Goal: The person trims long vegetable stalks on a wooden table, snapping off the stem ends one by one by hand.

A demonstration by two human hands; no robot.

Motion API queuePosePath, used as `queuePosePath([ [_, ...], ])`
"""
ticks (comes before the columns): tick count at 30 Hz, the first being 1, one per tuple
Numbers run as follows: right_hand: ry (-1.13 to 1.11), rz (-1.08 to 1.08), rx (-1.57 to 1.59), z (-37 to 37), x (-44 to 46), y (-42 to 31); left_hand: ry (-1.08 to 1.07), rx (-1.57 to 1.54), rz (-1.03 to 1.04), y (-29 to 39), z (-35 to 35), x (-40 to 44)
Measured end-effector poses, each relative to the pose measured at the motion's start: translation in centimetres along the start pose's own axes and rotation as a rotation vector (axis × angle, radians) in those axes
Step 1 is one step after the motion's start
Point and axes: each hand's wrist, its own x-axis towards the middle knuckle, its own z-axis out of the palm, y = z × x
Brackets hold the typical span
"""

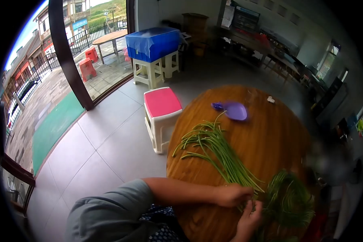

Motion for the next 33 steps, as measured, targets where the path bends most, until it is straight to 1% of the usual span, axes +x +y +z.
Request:
queuePosePath([
  [1, 0.01, -0.018, 0.013, 0.1, -0.1, -0.2, -0.028, -0.038, -0.02, 0.6, 0.2, 0.1],
  [2, 0.008, 0.05, 0.139, 0.0, 0.0, -0.6, -0.068, -0.222, -0.128, 0.9, -0.1, 0.1],
  [3, 0.019, 0.114, 0.307, -0.1, 0.1, 0.1, -0.145, -0.26, -0.261, 1.9, -1.1, 0.5],
  [4, -0.014, 0.217, 0.444, -0.5, 0.1, -1.3, -0.145, -0.334, -0.289, 1.2, -0.8, 0.5],
  [5, -0.067, 0.228, 0.486, -0.9, 0.1, -1.3, -0.138, -0.436, -0.267, 0.1, -0.3, 0.4],
  [6, -0.084, 0.246, 0.509, -0.8, 0.1, -1.5, -0.134, -0.464, -0.32, 0.3, -0.5, 0.4],
  [7, -0.07, 0.173, 0.423, -0.8, 0.0, -1.1, -0.089, -0.511, -0.332, 0.2, -0.5, 0.4],
  [8, -0.081, 0.098, 0.349, -0.8, 0.0, -0.9, -0.089, -0.468, -0.3, 0.1, -0.9, 0.5],
  [9, -0.053, 0.047, 0.194, -0.9, 0.0, -1.1, -0.049, -0.431, -0.308, 0.3, -0.9, 0.5],
  [10, -0.036, -0.005, 0.049, -0.8, 0.0, -1.5, -0.055, -0.435, -0.306, 0.7, -0.8, 0.7],
  [11, -0.017, 0.024, -0.07, -0.8, -0.2, -2.3, -0.041, -0.292, -0.273, 1.3, -1.1, 0.7],
  [12, -0.019, 0.027, -0.066, -0.6, -0.2, -2.0, -0.025, -0.146, -0.242, 1.5, -1.3, 0.6],
  [13, -0.003, -0.031, -0.159, -0.4, -0.3, -1.5, 0.026, -0.062, -0.12, 1.7, -1.0, 0.6],
  [14, 0.013, -0.09, -0.251, -0.1, -0.4, -1.3, 0.026, -0.058, -0.128, 1.9, -1.0, 0.6],
  [16, 0.035, -0.102, -0.214, -0.2, -0.4, -1.6, 0.009, 0.017, -0.1, 2.5, -1.0, 0.5],
  [18, 0.063, -0.115, -0.185, -0.1, -0.2, -1.7, -0.015, 0.033, -0.134, 2.5, -1.0, 0.4],
  [20, 0.122, -0.207, -0.292, 0.1, -0.2, -1.5, -0.03, 0.212, 0.045, 2.0, -0.7, 0.2],
  [21, 0.122, -0.197, -0.293, 0.1, -0.1, -1.3, -0.037, 0.208, 0.04, 1.8, -0.7, 0.1],
  [23, 0.042, -0.117, -0.221, 0.0, 0.2, -0.9, -0.039, 0.2, 0.112, 1.5, -0.8, 0.3],
  [24, 0.048, -0.12, -0.226, 0.1, 0.2, -0.8, -0.04, 0.198, 0.12, 1.5, -1.0, 0.4],
  [26, 0.105, -0.182, -0.195, 0.8, 0.4, -1.1, -0.108, 0.103, 0.027, 1.8, -1.8, 0.5],
  [27, 0.124, -0.184, -0.186, 1.0, 0.5, -1.3, -0.108, 0.106, 0.032, 1.9, -2.0, 0.5],
  [28, 0.13, -0.189, -0.187, 1.3, 0.5, -1.3, -0.135, 0.015, -0.035, 2.0, -2.2, 0.5],
  [29, 0.145, -0.149, -0.161, 1.6, 0.4, -0.8, -0.163, -0.079, -0.1, 2.2, -2.1, 0.7],
  [30, 0.161, -0.109, -0.136, 1.6, 0.5, -0.2, -0.167, -0.08, -0.09, 2.6, -1.6, 0.3],
  [32, 0.374, 0.135, -0.072, -0.2, 2.8, 1.5, -0.446, -0.3, 0.088, 3.4, -0.2, -1.0],
  [33, 0.435, 0.157, 0.162, -2.3, 3.4, 1.8, -0.444, -0.298, 0.101, 3.7, -0.2, -0.9],
])
